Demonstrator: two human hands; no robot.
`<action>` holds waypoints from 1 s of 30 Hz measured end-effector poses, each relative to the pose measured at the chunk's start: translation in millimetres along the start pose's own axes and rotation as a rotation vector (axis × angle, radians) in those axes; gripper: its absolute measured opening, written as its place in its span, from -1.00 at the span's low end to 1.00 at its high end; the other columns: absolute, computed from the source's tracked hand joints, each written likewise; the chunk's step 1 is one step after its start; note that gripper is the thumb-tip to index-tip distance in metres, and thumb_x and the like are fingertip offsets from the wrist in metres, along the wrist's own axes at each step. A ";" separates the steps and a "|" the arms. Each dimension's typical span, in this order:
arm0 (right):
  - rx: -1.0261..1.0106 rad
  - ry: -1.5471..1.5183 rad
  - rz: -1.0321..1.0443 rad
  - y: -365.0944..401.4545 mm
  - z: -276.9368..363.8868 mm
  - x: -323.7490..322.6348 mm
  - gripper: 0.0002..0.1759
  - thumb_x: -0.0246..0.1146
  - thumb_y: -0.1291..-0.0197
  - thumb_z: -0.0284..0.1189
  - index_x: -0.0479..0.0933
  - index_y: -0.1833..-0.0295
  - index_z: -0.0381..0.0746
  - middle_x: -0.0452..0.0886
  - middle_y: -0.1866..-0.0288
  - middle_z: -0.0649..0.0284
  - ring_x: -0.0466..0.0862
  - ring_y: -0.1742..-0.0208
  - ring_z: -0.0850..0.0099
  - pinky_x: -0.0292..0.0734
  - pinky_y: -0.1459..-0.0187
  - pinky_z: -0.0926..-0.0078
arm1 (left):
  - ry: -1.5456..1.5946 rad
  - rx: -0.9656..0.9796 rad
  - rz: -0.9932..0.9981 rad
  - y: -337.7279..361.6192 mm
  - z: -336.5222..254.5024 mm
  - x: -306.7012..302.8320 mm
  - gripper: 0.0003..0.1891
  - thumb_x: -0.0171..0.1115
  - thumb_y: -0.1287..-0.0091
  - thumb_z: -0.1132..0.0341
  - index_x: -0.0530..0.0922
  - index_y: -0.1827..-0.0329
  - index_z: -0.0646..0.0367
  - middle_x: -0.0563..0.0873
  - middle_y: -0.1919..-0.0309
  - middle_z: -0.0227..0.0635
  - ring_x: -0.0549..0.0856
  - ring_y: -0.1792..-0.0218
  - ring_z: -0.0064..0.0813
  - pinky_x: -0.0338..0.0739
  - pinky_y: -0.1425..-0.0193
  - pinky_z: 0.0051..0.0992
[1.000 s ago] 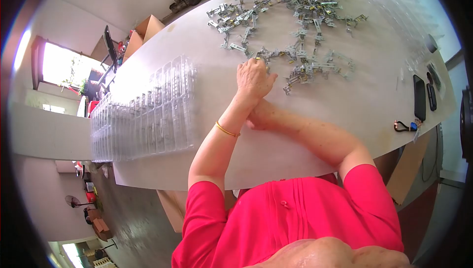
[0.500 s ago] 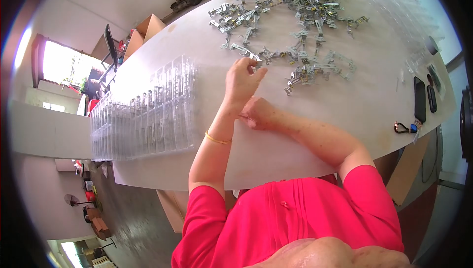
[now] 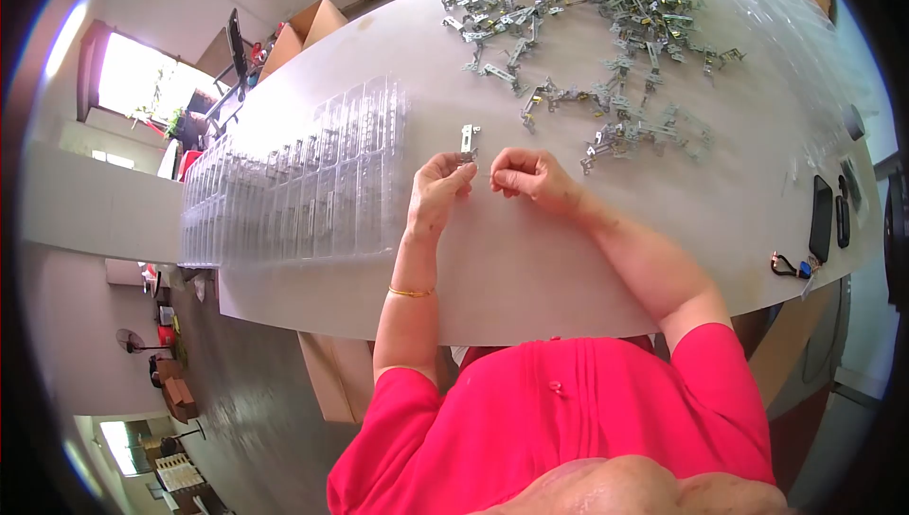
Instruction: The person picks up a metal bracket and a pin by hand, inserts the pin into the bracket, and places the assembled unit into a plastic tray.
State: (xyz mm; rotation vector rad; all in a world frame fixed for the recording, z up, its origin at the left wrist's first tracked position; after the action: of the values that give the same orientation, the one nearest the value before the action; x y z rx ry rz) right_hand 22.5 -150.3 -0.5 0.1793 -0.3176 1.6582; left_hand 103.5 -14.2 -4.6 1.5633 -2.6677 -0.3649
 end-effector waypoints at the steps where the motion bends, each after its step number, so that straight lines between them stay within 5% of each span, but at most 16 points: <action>1: 0.003 0.000 0.004 -0.2 0.2 -0.5 -0.92 0.24 -0.38 -0.41 0.60 0.15 -0.17 0.65 0.29 0.42 0.54 0.29 0.65 0.45 0.23 0.64 | 0.037 -0.017 -0.005 2.6 5.3 -2.2 -0.68 0.38 -0.29 0.34 0.60 -0.02 0.34 0.66 0.42 -0.42 0.57 0.43 -0.66 0.46 0.31 -0.63; 6: 0.014 -0.013 -0.097 -0.4 6.3 -9.5 -0.89 0.24 -0.39 -0.38 0.59 0.18 -0.19 0.64 0.30 0.42 0.52 0.33 0.65 0.45 0.25 0.63 | -0.025 -0.136 -0.102 23.3 1.4 -10.0 -0.66 0.29 -0.37 0.37 0.50 -0.11 0.38 0.68 0.41 -0.29 0.62 0.50 -0.61 0.49 0.40 -0.61; 9: 0.012 -0.024 -0.120 -1.9 6.4 -11.8 -0.88 0.22 -0.42 -0.38 0.58 0.15 -0.19 0.63 0.32 0.41 0.53 0.35 0.65 0.46 0.27 0.62 | -0.484 -0.158 -0.245 29.4 -10.0 -20.2 -0.63 0.24 -0.34 0.32 0.50 -0.11 0.40 0.70 0.41 -0.12 0.69 0.53 -0.35 0.58 0.33 -0.40; 14: -0.002 -0.069 -0.218 -4.5 1.3 -18.9 -0.86 0.16 -0.49 -0.38 0.56 0.09 -0.21 0.60 0.38 0.38 0.53 0.41 0.65 0.47 0.36 0.62 | -0.820 0.285 -0.445 15.2 -47.1 -2.3 -0.54 0.28 -0.33 0.13 0.52 -0.06 0.39 0.68 0.16 0.06 0.69 0.19 0.04 0.56 0.02 -0.16; 19: -0.064 -0.006 -0.309 -2.0 5.7 -25.0 -0.83 0.14 -0.51 -0.35 0.54 0.05 -0.23 0.57 0.40 0.35 0.51 0.50 0.64 0.45 0.45 0.64 | -0.964 0.439 -0.436 -4.8 -43.1 22.6 -0.58 0.28 -0.34 0.14 0.54 -0.05 0.36 0.67 0.11 0.03 0.64 0.01 0.03 0.52 -0.09 -0.13; 22: -0.075 0.026 -0.350 -0.4 6.7 -27.6 -0.83 0.12 -0.52 -0.37 0.54 0.04 -0.23 0.57 0.41 0.36 0.51 0.51 0.64 0.45 0.47 0.65 | -0.901 0.451 -0.427 -12.0 -36.1 22.4 -0.66 0.24 -0.36 0.24 0.55 0.00 0.40 0.68 0.17 0.03 0.66 0.07 0.04 0.54 -0.04 -0.15; 25: -0.083 0.043 -0.385 -1.1 3.7 -29.4 -0.85 0.11 -0.51 -0.38 0.53 0.03 -0.21 0.56 0.44 0.36 0.51 0.52 0.65 0.44 0.47 0.66 | -0.577 0.409 -0.416 -5.8 -35.8 13.9 -0.73 0.20 -0.41 0.30 0.58 0.06 0.39 0.69 0.31 -0.08 0.70 0.30 -0.18 0.59 0.20 -0.29; 27: -0.083 0.089 -0.388 -1.4 3.0 -27.8 -0.85 0.11 -0.51 -0.39 0.52 0.02 -0.21 0.57 0.44 0.36 0.51 0.52 0.65 0.44 0.47 0.66 | 0.091 0.098 -0.157 -11.4 -7.8 18.0 -0.75 0.20 -0.45 0.28 0.62 0.08 0.34 0.63 0.41 -0.29 0.64 0.52 -0.49 0.49 0.46 -0.49; 30: -0.088 0.162 -0.388 -0.8 4.6 -24.8 -0.85 0.10 -0.50 -0.40 0.52 0.02 -0.23 0.57 0.43 0.36 0.51 0.52 0.65 0.44 0.47 0.65 | 0.239 0.048 -0.107 -8.5 -1.2 17.2 -0.74 0.22 -0.46 0.25 0.63 0.05 0.32 0.57 0.42 -0.41 0.56 0.59 -0.67 0.38 0.54 -0.62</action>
State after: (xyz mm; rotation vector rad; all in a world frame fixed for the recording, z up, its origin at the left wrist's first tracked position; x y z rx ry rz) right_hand 25.8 -175.2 -3.6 0.0359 -0.2167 1.2635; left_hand 102.4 -33.3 -6.9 1.6501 -2.4374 -0.1086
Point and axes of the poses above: each hand's wrist, its own y-axis away from the middle knuckle, its own x-axis out of the palm, z = x × y, the point moved 9 cm from there along -y, towards the middle knuckle
